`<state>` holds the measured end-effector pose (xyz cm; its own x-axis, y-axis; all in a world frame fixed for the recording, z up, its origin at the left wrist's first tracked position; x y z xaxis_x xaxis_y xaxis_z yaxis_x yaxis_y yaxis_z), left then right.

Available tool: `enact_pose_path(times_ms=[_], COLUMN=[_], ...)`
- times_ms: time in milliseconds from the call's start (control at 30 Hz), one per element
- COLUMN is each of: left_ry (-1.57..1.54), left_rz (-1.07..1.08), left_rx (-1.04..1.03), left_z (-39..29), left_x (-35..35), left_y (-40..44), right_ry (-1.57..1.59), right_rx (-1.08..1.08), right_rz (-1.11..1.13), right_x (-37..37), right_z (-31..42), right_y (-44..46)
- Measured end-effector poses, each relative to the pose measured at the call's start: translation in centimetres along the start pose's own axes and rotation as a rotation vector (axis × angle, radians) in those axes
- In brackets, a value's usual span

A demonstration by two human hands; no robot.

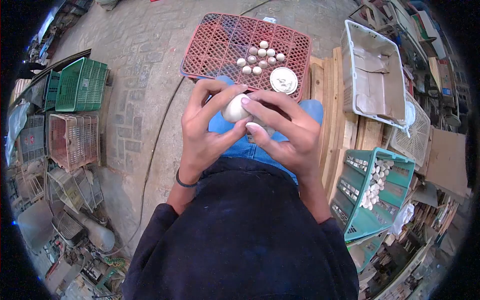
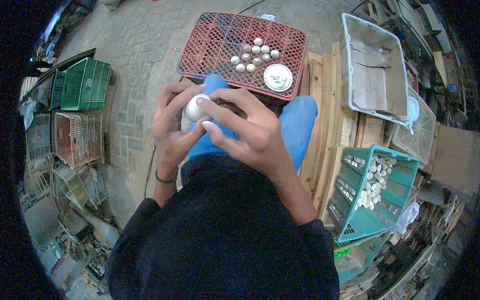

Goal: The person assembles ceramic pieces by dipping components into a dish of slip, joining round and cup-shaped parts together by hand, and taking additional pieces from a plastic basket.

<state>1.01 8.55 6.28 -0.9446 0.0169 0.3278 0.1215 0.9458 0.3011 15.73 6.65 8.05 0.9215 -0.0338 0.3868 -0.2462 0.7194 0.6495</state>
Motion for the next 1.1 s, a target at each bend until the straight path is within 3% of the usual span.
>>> enact_pose_path(times_ms=[133,633,733,833,900,933,1000,1067,1100], left_ry=[0.029,0.098,0.077,-0.039,-0.543,-0.54,-0.901,-0.883,-1.029], left_rz=[0.01,0.012,-0.009,0.027,-0.007,-0.009,0.091,0.108,0.135], left_rx=[0.013,-0.002,-0.033,0.008,0.375,0.374,0.532,0.535,0.55], left_z=[0.1,0.6,0.9,1.6,3.2,3.3,4.1,4.9,5.2], left_x=[0.0,-0.2,-0.2,-0.3,-0.6,-0.5,-1.1,-1.3,-1.5], left_y=[-0.3,-0.3,-0.2,-0.2,-0.4,-0.3,-0.2,-0.1,-0.2], right_ry=[-0.037,0.088,0.321,0.347,0.313,0.325,0.344,0.495,0.452], right_rx=[0.058,-0.064,-0.376,-0.517,-0.586,-0.633,-0.679,-0.745,-0.791], right_rz=[0.012,0.03,-0.308,-0.467,-0.523,-0.572,-0.618,-0.715,-0.694], right_x=[0.1,0.8,2.4,4.4,5.6,6.0,6.7,6.9,6.7], right_z=[0.2,-1.3,-4.2,-6.7,-8.8,-10.0,-12.0,-13.9,-14.3], right_y=[-0.1,-1.6,-3.9,-6.6,-9.4,-11.0,-14.1,-17.3,-18.1])
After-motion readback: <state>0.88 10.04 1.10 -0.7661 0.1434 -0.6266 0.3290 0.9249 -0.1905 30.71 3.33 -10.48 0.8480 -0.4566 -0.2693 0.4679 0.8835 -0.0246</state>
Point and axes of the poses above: each hand's wrist, its own y-axis towards the middle knuckle, its own x-axis out of the back of the hand, z = x × y, the point moved 5 cm from there along y, towards the middle knuckle, and after that the axes turned 9 degrees about x, right-handed, at the moved point
